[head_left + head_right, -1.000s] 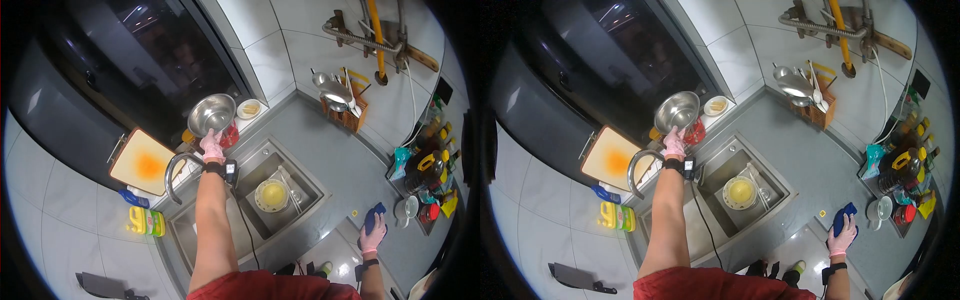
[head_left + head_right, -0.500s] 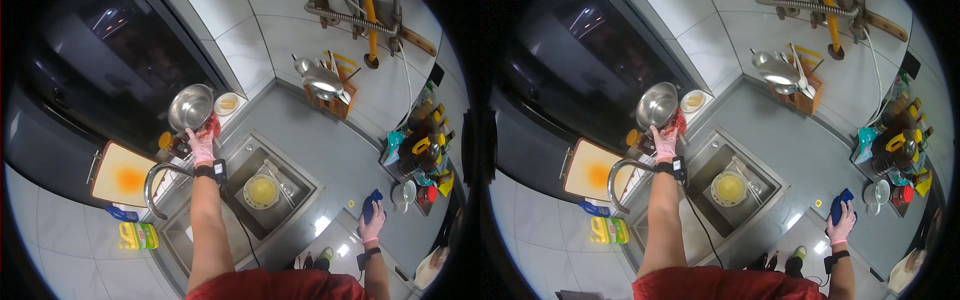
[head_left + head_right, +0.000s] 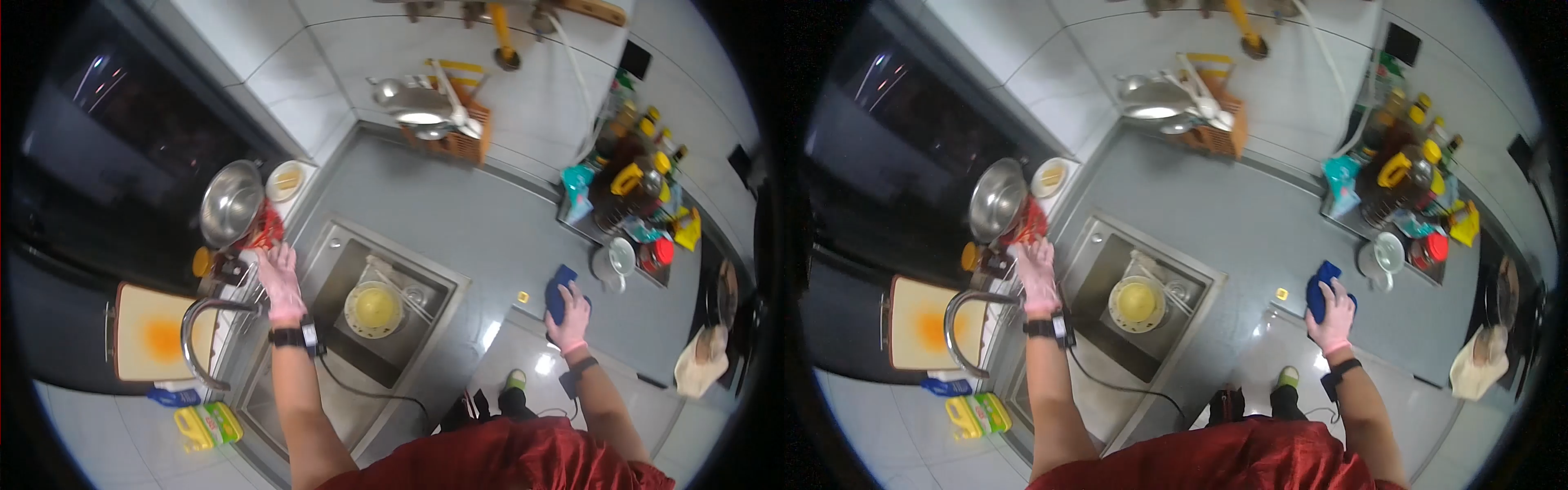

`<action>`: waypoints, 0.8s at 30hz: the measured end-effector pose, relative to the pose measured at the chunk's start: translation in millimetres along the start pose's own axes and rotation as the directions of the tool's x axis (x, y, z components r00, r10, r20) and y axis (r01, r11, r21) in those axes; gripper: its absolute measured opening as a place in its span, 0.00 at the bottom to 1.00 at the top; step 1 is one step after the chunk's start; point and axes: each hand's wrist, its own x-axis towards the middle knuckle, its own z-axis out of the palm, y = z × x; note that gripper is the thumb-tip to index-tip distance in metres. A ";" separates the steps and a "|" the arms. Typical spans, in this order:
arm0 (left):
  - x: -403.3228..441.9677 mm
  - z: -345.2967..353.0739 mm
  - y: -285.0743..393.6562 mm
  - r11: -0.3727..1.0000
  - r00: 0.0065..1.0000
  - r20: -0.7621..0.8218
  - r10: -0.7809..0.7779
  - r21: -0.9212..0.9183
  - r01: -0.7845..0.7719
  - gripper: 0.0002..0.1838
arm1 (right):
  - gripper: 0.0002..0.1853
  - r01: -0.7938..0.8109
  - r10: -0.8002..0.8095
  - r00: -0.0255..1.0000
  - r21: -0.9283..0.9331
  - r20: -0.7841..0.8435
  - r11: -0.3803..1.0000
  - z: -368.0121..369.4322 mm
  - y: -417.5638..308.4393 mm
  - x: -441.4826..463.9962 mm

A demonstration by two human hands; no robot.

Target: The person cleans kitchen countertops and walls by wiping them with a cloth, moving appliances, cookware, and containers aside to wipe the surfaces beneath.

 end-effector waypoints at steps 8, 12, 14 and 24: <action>-215.8 -31.4 -73.0 0.687 0.645 0.395 -0.654 0.667 0.288 0.18 | 0.35 -0.029 0.033 0.999 0.167 -0.018 0.986 -4.9 7.6 4.3; -301.6 -71.9 -63.7 0.507 0.633 0.100 -0.768 0.700 0.504 0.19 | 0.34 -0.161 0.192 0.977 0.279 -0.090 0.947 3.9 11.5 52.6; -330.3 -101.2 -51.5 0.546 0.668 0.064 -0.741 0.636 0.545 0.21 | 0.34 -0.199 0.215 0.972 0.160 -0.090 0.967 26.3 -0.7 86.8; -375.4 -168.1 -48.9 0.572 0.689 -0.032 -0.724 0.531 0.625 0.18 | 0.33 0.292 -0.417 0.862 0.392 0.287 0.873 49.9 -119.7 66.5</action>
